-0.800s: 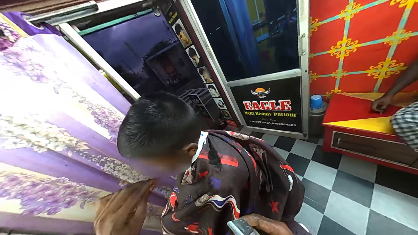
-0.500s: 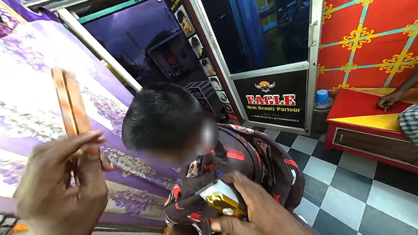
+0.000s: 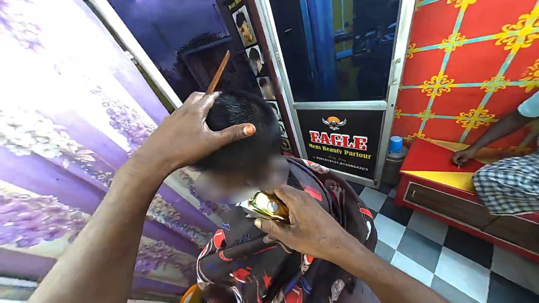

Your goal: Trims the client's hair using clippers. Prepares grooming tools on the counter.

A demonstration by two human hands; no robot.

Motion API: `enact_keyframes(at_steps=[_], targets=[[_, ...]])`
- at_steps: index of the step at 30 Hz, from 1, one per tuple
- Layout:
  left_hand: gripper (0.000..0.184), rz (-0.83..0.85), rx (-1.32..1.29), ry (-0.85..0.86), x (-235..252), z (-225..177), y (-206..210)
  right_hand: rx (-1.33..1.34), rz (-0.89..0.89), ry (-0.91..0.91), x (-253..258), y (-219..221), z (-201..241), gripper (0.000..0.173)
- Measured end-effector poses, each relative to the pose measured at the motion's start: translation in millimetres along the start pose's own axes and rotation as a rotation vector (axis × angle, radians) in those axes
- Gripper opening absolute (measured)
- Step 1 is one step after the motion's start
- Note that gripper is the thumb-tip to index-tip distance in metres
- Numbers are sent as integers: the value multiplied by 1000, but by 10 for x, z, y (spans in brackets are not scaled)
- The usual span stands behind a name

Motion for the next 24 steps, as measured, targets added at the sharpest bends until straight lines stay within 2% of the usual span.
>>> enact_keyframes(at_steps=[6,10,24], targets=[[92,44,-78,-22,154,176,23,-3,-122,-28,178,-172,-87,31],[81,58,-129,-53,238,284,66,39,-111,-34,299,-196,-108,34],[74,46,-198,-27,271,335,88,116,-33,41,494,-223,-179,37]])
Point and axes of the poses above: each hand's wrist, its own x-axis towards the middle knuckle, its own y-axis out of the palm, z = x × y, the point moved 8 cm from there along x, towards the middle knuckle, and after that the axes turned 7 degrees about y, right-handed, at the moved point
